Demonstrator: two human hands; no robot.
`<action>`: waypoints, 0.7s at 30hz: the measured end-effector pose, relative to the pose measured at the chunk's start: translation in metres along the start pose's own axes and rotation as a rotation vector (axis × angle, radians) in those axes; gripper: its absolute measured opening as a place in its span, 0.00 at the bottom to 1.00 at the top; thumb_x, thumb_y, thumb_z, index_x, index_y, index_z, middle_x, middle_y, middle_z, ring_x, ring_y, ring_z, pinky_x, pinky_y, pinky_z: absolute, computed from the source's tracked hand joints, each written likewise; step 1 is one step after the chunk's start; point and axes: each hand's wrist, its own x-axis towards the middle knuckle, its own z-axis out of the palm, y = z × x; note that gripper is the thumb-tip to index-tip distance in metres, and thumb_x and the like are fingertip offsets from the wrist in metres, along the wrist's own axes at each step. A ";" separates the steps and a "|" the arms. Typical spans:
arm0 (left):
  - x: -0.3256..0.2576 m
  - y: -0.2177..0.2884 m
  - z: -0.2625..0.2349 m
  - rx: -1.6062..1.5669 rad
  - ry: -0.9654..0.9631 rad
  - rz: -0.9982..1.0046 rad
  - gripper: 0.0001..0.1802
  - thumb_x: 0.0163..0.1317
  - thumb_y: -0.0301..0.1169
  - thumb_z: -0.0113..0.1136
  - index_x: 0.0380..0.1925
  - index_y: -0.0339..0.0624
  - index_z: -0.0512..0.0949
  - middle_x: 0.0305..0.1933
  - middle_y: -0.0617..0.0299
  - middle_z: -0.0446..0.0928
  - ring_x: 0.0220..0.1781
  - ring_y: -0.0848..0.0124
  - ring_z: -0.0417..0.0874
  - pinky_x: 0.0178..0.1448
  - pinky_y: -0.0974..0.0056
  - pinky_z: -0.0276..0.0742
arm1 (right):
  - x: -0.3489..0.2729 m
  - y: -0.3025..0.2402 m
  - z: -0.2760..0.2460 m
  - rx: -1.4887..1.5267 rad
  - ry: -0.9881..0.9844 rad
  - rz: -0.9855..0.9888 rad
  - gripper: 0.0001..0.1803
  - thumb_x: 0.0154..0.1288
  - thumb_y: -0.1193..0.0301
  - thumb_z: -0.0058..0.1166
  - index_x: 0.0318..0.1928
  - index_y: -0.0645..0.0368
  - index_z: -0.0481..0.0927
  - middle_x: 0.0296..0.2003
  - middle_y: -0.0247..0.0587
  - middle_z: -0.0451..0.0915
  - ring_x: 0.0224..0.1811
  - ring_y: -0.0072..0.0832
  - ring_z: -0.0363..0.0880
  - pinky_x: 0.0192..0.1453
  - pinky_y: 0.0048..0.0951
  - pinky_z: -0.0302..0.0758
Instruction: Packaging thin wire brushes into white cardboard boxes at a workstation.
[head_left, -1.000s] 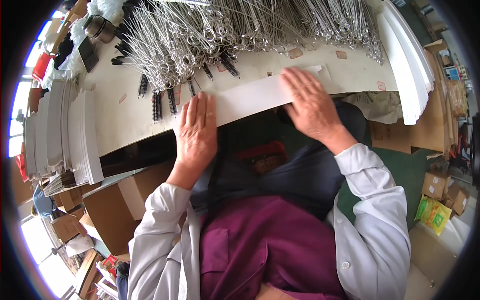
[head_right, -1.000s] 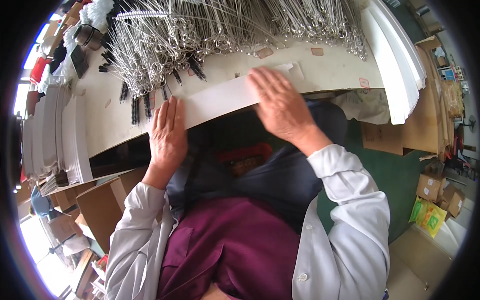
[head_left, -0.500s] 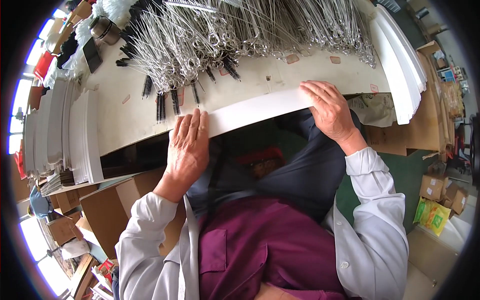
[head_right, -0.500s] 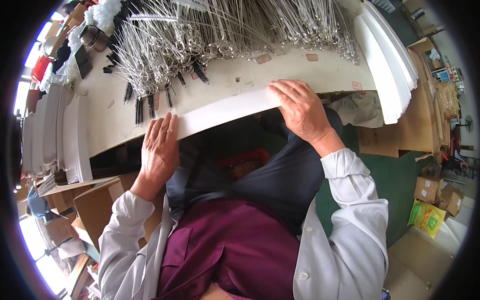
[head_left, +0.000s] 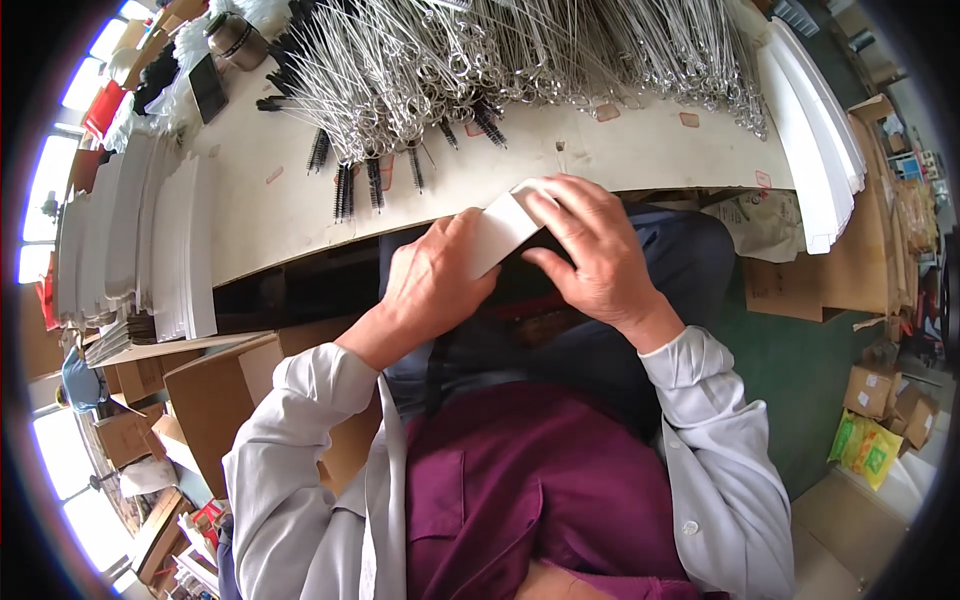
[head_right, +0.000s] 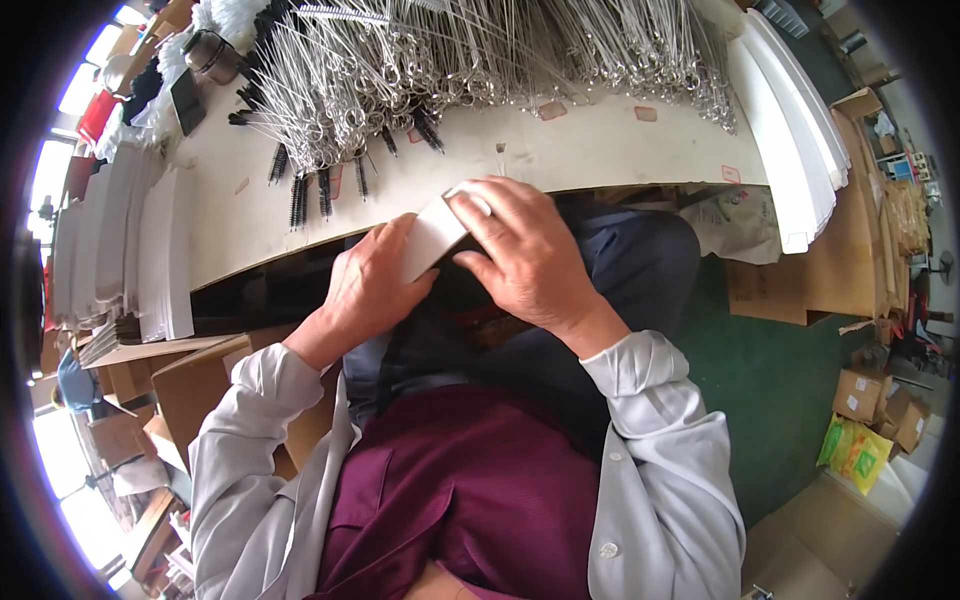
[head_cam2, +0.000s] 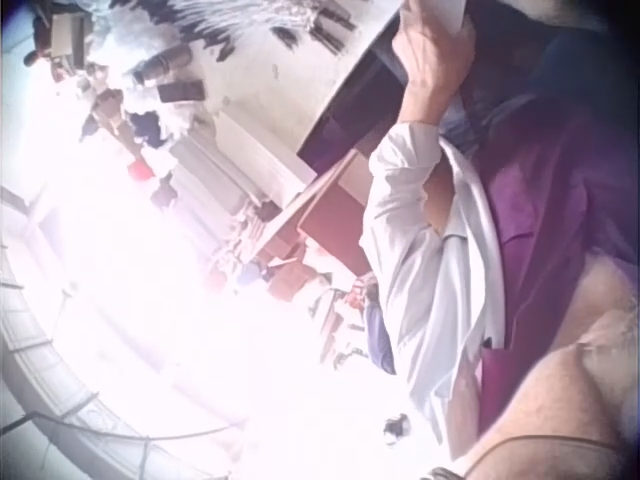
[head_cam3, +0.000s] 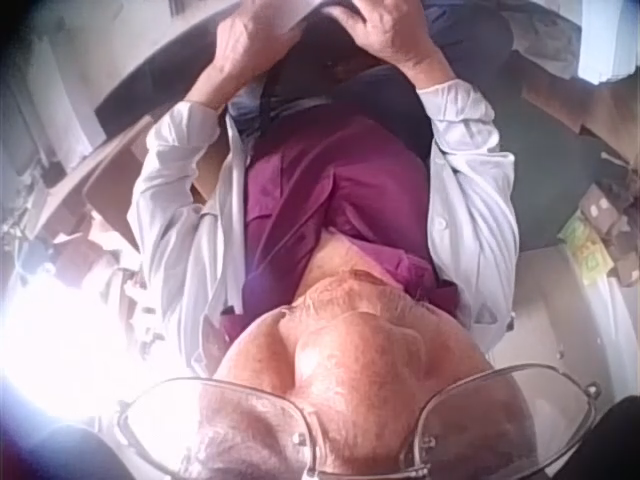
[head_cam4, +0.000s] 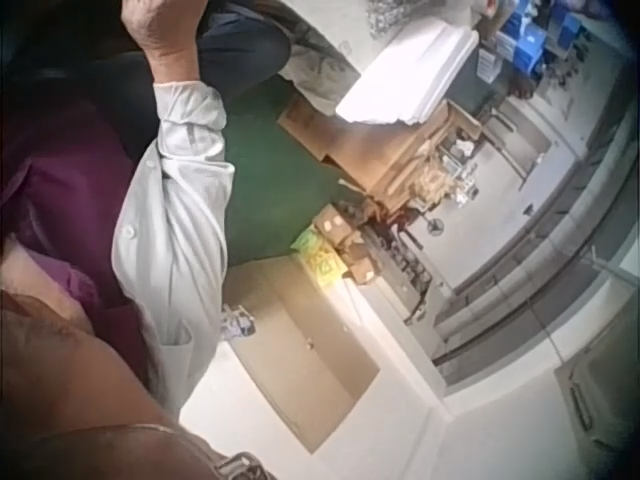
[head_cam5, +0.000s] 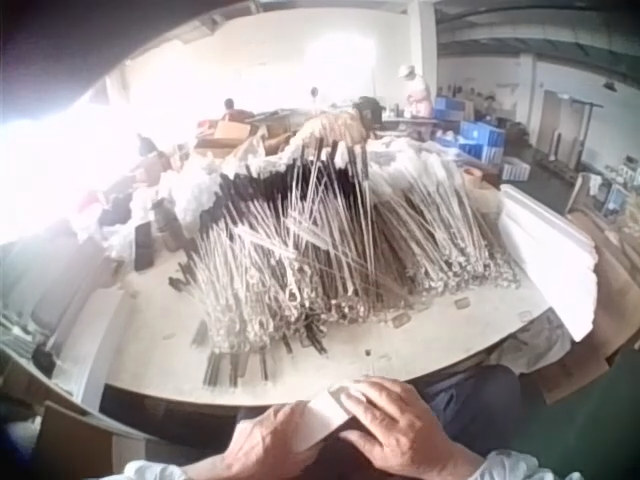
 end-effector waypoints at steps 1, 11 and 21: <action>-0.003 -0.003 -0.001 0.038 -0.015 -0.012 0.37 0.52 0.36 0.75 0.61 0.36 0.72 0.49 0.44 0.82 0.50 0.48 0.86 0.52 0.51 0.83 | -0.009 0.001 -0.002 0.009 0.074 0.099 0.23 0.59 0.69 0.71 0.55 0.62 0.83 0.51 0.45 0.82 0.55 0.42 0.81 0.61 0.42 0.78; -0.029 0.000 0.012 -0.012 -0.001 -0.024 0.39 0.52 0.36 0.77 0.61 0.35 0.71 0.49 0.45 0.82 0.47 0.49 0.87 0.48 0.52 0.85 | -0.043 -0.020 0.026 0.168 0.163 0.240 0.23 0.63 0.71 0.70 0.56 0.68 0.82 0.41 0.48 0.86 0.34 0.41 0.87 0.36 0.36 0.84; -0.037 0.001 0.028 -0.049 -0.076 -0.060 0.41 0.51 0.36 0.78 0.63 0.38 0.68 0.49 0.46 0.82 0.48 0.49 0.87 0.47 0.51 0.86 | -0.043 -0.030 0.031 0.798 -0.009 0.733 0.11 0.69 0.71 0.66 0.44 0.68 0.86 0.31 0.50 0.86 0.28 0.35 0.86 0.32 0.30 0.79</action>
